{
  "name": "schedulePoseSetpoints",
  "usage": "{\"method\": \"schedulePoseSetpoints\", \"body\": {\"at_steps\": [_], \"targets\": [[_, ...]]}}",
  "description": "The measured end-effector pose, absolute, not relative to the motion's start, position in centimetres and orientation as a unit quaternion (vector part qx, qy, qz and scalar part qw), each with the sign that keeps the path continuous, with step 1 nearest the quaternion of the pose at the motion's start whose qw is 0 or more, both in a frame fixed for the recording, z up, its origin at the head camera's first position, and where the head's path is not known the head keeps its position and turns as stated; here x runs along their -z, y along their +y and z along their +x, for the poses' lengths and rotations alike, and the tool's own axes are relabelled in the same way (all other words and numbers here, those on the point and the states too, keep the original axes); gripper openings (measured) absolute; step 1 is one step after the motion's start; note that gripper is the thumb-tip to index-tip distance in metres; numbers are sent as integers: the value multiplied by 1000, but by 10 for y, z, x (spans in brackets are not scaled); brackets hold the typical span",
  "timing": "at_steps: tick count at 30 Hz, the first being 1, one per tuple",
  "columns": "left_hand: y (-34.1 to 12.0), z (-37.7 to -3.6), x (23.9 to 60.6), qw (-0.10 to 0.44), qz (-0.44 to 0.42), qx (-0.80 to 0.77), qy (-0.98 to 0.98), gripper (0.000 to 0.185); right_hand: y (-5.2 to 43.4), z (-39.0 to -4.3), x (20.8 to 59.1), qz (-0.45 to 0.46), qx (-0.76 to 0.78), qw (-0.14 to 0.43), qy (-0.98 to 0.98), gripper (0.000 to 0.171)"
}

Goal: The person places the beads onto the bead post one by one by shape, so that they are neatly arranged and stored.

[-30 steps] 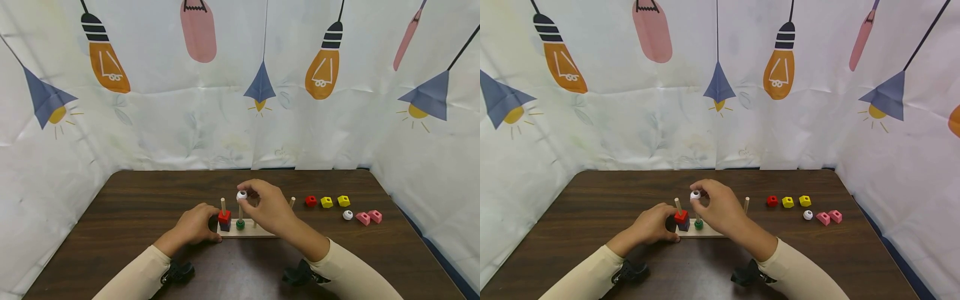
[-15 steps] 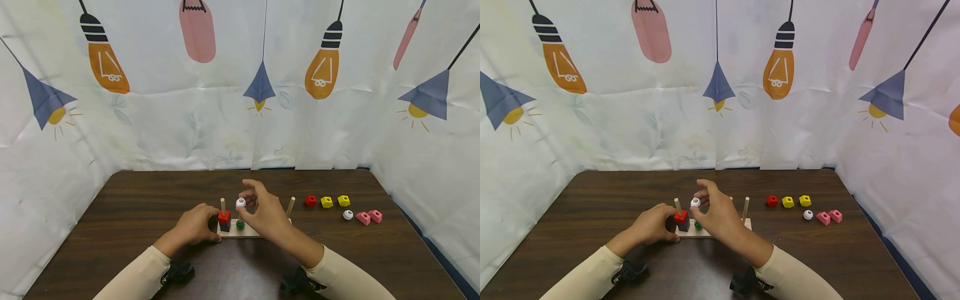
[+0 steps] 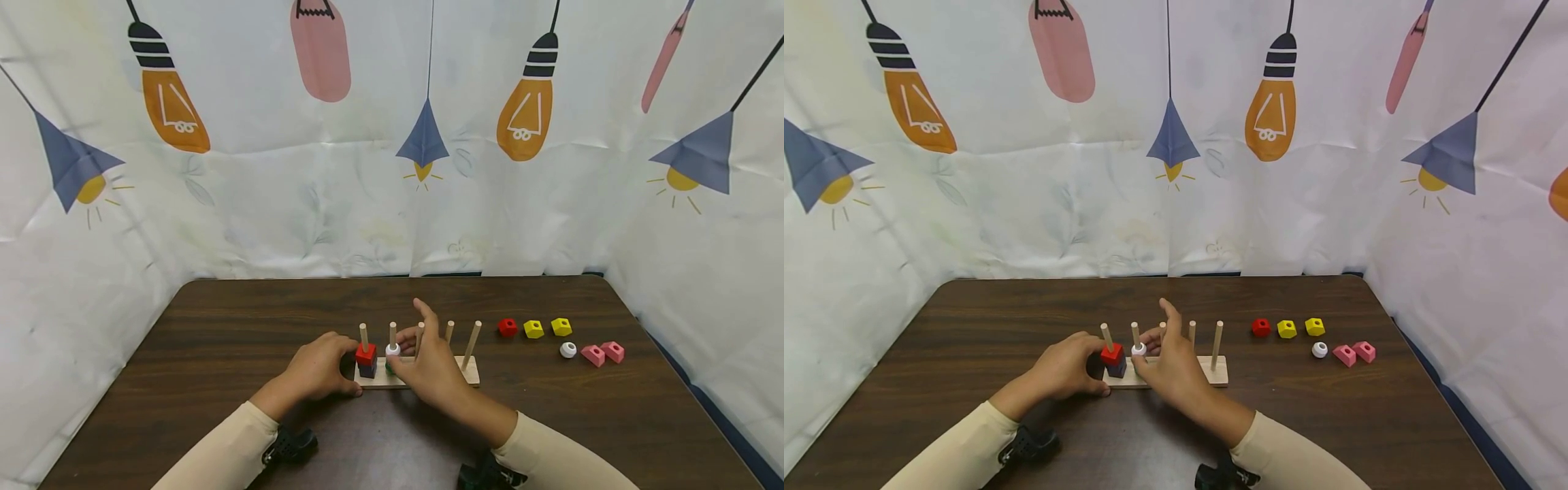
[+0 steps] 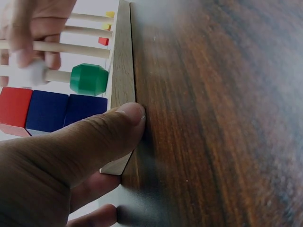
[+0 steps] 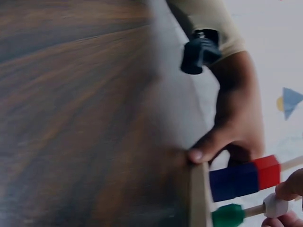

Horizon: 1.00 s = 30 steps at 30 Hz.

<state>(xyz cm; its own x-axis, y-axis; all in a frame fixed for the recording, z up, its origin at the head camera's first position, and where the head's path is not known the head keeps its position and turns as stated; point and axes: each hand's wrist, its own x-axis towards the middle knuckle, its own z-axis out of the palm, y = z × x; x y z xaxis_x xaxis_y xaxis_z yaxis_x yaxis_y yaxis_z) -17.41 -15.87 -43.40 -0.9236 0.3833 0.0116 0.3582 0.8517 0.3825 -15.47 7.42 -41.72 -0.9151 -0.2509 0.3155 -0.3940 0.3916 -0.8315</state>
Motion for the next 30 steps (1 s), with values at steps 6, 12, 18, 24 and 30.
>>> {"method": "schedulePoseSetpoints", "body": {"at_steps": [6, 12, 18, 24, 30], "targets": [[-159, -174, 434, 28, 200, -191, 961, 62, 75, -156, 432, 200, -494, 68, -843, 102], [-160, -175, 434, 29, 201, -189, 961, 62, 79, -155, 436, 220, -474, 69, -850, 102], [-159, -175, 433, 35, 196, -188, 962, 65, 94, -148, 440, 252, -409, 29, -877, 100], [-159, -174, 432, 38, 191, -185, 963, 67, 113, -137, 439, 283, -334, -18, -899, 97], [-159, -173, 433, 37, 190, -185, 964, 68, 137, -133, 435, 292, -337, -43, -894, 75]]}}
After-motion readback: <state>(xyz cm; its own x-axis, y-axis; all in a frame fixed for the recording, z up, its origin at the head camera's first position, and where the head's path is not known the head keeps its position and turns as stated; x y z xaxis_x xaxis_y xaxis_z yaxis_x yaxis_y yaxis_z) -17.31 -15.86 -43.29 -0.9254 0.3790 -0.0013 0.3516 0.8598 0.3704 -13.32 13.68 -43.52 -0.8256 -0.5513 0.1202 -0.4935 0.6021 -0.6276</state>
